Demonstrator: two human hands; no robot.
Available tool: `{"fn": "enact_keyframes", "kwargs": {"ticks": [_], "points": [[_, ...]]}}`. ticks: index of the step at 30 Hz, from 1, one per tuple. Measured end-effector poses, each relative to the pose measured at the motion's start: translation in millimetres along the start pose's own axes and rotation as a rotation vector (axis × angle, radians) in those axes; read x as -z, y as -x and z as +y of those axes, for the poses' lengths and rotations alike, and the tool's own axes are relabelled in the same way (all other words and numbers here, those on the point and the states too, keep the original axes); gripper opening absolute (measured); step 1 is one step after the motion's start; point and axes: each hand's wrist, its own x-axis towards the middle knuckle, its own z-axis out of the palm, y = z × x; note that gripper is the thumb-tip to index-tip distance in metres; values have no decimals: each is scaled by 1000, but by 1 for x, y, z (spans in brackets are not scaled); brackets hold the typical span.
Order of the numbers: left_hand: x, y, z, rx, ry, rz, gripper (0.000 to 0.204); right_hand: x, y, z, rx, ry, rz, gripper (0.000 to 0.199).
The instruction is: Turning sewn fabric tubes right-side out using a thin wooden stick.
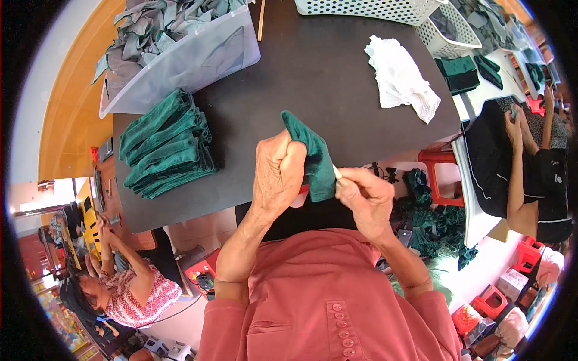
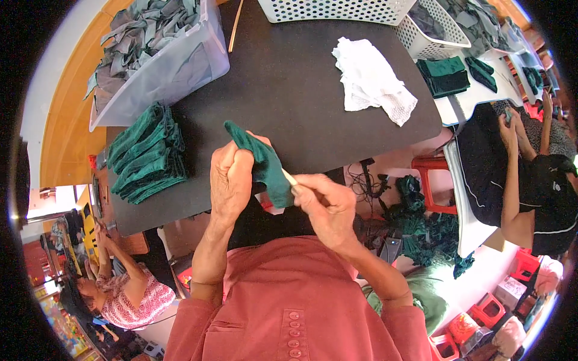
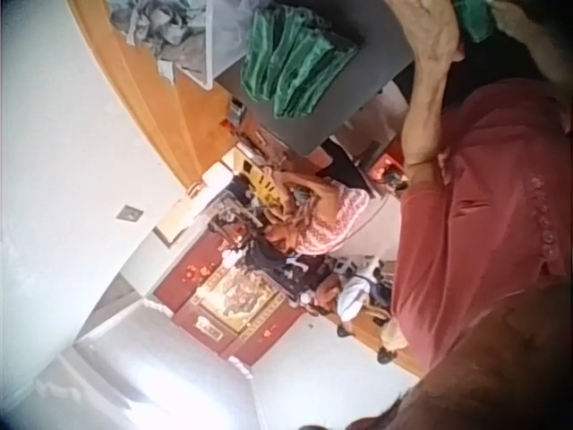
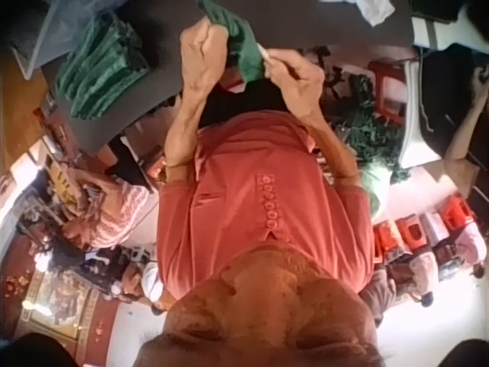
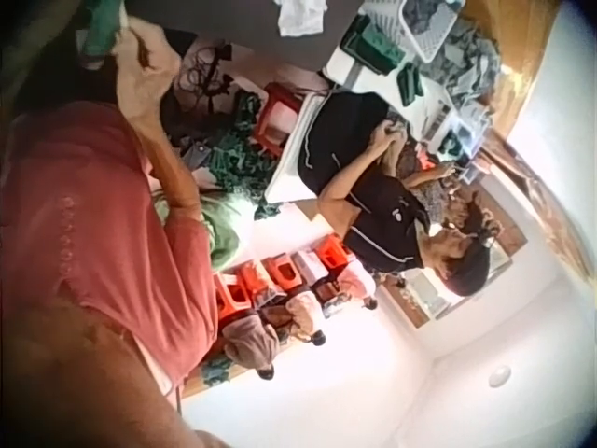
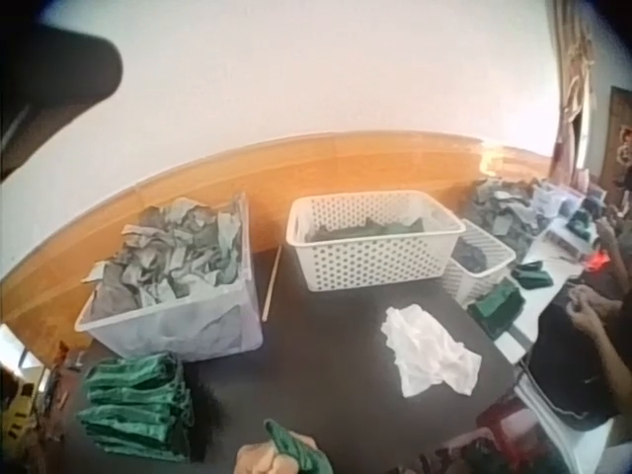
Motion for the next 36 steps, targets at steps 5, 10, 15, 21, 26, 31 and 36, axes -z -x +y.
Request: {"fn": "enact_keyframes", "kwargs": {"ticks": [5, 10, 15, 21, 26, 31, 36], "points": [[-1, 1, 6, -23, 76, 23, 26, -1, 1, 1, 139, 136, 90, 7], [-7, 3, 7, -35, 32, 12, 25, -1, 3, 1, -206, -396, -108, 14], [-6, 1, 2, -111, 41, -13, 26, 4, 4, -13, -490, -723, -233, 17], [17, -14, 25, -151, 386, -117, 22, 27, -8, -23, -82, 140, -117, 14], [31, -28, 28, -309, -87, -181, 13, 32, -19, -41, -69, 279, -155, 12], [36, -35, 40, -207, -185, -206, 10, 52, -34, -45, -26, 373, -244, 9], [36, -52, 34, -151, 86, -268, 5, 62, -42, -53, -179, 526, -357, 8]]}}
